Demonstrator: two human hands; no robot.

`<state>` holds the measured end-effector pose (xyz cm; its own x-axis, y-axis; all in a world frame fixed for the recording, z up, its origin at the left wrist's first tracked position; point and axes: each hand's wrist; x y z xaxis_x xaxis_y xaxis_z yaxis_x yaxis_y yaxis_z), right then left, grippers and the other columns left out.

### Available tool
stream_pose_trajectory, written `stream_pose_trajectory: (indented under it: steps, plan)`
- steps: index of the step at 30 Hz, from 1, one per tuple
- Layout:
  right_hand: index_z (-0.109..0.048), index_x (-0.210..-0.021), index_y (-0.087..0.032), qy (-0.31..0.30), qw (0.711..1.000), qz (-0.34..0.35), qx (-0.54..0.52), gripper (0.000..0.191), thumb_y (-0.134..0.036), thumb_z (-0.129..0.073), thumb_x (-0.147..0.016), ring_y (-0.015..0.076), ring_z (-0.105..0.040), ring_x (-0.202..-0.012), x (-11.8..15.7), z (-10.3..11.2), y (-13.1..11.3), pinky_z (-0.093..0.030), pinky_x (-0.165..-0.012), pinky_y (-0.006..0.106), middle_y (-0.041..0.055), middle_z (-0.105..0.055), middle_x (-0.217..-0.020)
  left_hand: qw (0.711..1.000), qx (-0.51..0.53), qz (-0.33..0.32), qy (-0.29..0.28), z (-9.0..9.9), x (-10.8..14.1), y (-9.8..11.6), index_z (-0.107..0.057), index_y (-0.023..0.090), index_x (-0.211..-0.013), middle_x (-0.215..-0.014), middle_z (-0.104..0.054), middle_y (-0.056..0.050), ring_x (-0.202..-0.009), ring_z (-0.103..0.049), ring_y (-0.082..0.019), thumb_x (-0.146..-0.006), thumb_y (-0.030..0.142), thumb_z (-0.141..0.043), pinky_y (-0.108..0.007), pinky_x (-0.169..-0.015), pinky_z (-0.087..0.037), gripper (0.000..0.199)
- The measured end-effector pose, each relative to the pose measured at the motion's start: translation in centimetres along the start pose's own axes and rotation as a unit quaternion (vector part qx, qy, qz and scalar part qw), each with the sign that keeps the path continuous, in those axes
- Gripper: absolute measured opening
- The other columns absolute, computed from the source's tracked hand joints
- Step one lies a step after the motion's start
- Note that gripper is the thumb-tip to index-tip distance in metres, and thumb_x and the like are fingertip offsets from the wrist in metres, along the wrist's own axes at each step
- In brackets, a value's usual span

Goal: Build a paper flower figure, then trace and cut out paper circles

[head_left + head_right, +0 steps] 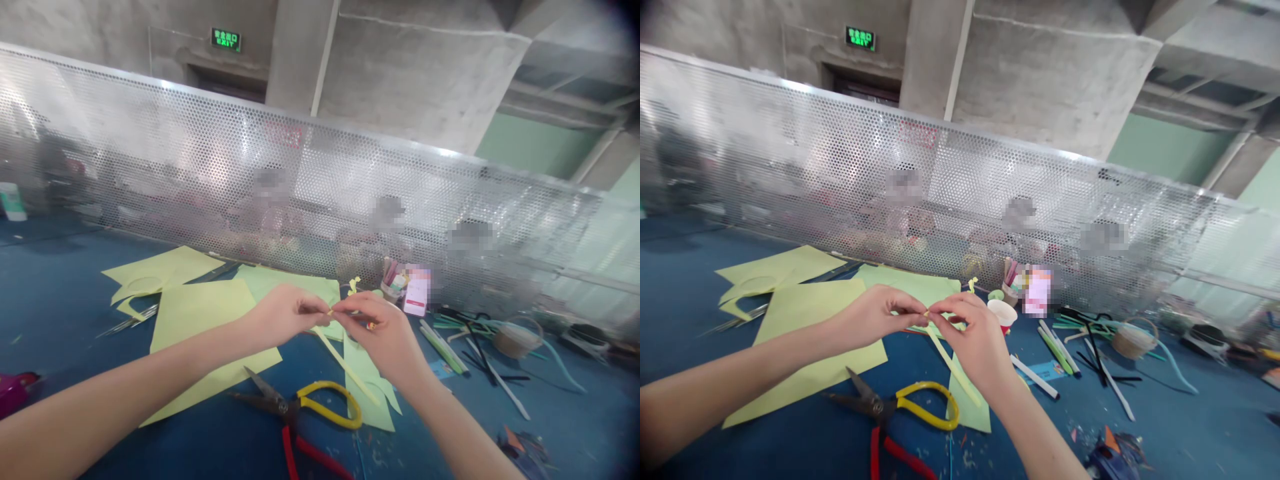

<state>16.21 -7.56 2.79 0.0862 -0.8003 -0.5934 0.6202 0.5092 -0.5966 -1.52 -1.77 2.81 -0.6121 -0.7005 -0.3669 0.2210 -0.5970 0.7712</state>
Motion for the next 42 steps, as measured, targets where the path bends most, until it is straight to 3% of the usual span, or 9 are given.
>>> stream_pose_trajectory:
  steps: [5, 9, 16, 21, 24, 28, 31, 42]
  plan:
    - [-0.069, -0.078, -0.022, -0.028, 0.999, -0.012, -0.020, 0.009, -0.025, -0.060, -0.078, 0.0151, -0.059, -0.076, -0.1, 0.0, 0.1, -0.050, -0.066, 0.026, 0.0027, -0.062, -0.082, 0.998, -0.048, 0.019, -0.025, 0.1, 0.0, 0.2, -0.072, 0.023, -0.078, -0.070, -0.070, 0.002, -0.066, -0.062, -0.016, -0.076, 0.036, -0.057, -0.020, -0.057, -0.041, 0.020]
    - [-0.066, -0.079, -0.020, -0.055, 0.997, -0.059, -0.014, 0.011, -0.027, -0.058, -0.079, 0.0143, -0.060, -0.074, -0.2, 0.1, -0.2, -0.049, -0.066, 0.025, 0.0017, -0.066, -0.081, 0.998, -0.038, 0.023, -0.043, 0.5, -0.1, 0.2, -0.069, 0.020, -0.080, -0.071, -0.069, -0.001, -0.067, -0.063, -0.017, -0.076, 0.037, -0.058, -0.022, -0.059, -0.044, 0.020]
    - [-0.063, -0.078, -0.017, -0.098, 0.985, -0.123, -0.072, 0.019, -0.035, -0.056, -0.080, 0.0119, -0.055, -0.061, -0.2, -0.2, -0.2, -0.042, -0.056, 0.023, -0.0004, -0.061, -0.068, 0.983, 0.155, 0.060, -0.077, 0.8, -0.7, -0.6, -0.059, 0.018, -0.086, -0.078, -0.066, -0.003, -0.074, -0.061, -0.015, -0.070, 0.035, -0.068, -0.028, -0.068, -0.049, 0.025]
    - [-0.056, -0.085, -0.019, -0.060, 0.966, -0.188, -0.167, 0.021, -0.036, -0.062, -0.075, 0.0106, -0.054, -0.057, -0.2, -0.5, -0.1, -0.041, -0.053, 0.022, -0.0035, -0.060, -0.062, 0.960, 0.248, 0.114, -0.070, 0.5, -0.8, -1.1, -0.063, 0.015, -0.080, -0.070, -0.067, -0.002, -0.069, -0.062, -0.013, -0.066, 0.035, -0.073, -0.029, -0.074, -0.049, 0.026]
    - [-0.056, -0.084, -0.020, -0.050, 0.970, -0.170, -0.169, 0.019, -0.034, -0.063, -0.074, 0.0114, -0.058, -0.062, -0.2, -0.4, -0.1, -0.046, -0.059, 0.024, -0.0020, -0.063, -0.068, 0.953, 0.271, 0.135, -0.033, 0.3, -0.8, -1.3, -0.065, 0.015, -0.076, -0.066, -0.067, -0.002, -0.066, -0.062, -0.012, -0.063, 0.032, -0.075, -0.027, -0.070, -0.049, 0.024]
    - [-0.063, -0.089, -0.020, -0.075, 0.984, -0.101, -0.126, 0.015, -0.027, -0.061, -0.076, 0.0156, -0.061, -0.086, -0.2, 0.0, -0.4, -0.050, -0.074, 0.028, 0.0028, -0.066, -0.090, 0.942, 0.297, 0.157, 0.007, 0.3, -0.9, -1.4, -0.065, 0.014, -0.075, -0.065, -0.066, -0.001, -0.062, -0.060, -0.010, -0.063, 0.029, -0.076, -0.024, -0.069, -0.047, 0.022]
    - [-0.065, -0.091, -0.023, -0.066, 0.990, -0.080, -0.093, 0.017, -0.023, -0.061, -0.075, 0.0161, -0.062, -0.087, 0.0, -0.2, -0.6, -0.051, -0.076, 0.030, 0.0022, -0.065, -0.098, 0.934, 0.316, 0.166, 0.012, 0.3, -0.9, -1.5, -0.065, 0.014, -0.075, -0.064, -0.065, 0.000, -0.062, -0.060, -0.009, -0.062, 0.028, -0.077, -0.023, -0.069, -0.046, 0.022]
    - [-0.061, -0.081, -0.019, 0.007, 0.990, -0.073, -0.120, 0.012, -0.029, -0.063, -0.075, 0.0156, -0.061, -0.073, 0.0, -0.9, -0.6, -0.050, -0.061, 0.026, 0.0024, -0.064, -0.078, 0.952, 0.291, 0.090, 0.023, -0.2, -0.5, -0.6, -0.064, 0.016, -0.075, -0.069, -0.067, 0.001, -0.071, -0.062, -0.012, -0.068, 0.027, -0.071, -0.026, -0.074, -0.047, 0.014]
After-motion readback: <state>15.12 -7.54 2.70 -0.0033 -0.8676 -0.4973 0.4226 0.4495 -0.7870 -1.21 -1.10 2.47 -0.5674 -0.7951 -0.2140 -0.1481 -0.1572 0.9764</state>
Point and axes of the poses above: each hand's wrist, its own x-axis away from the middle knuckle, its own z-axis out of the back of the hand, y = z × x
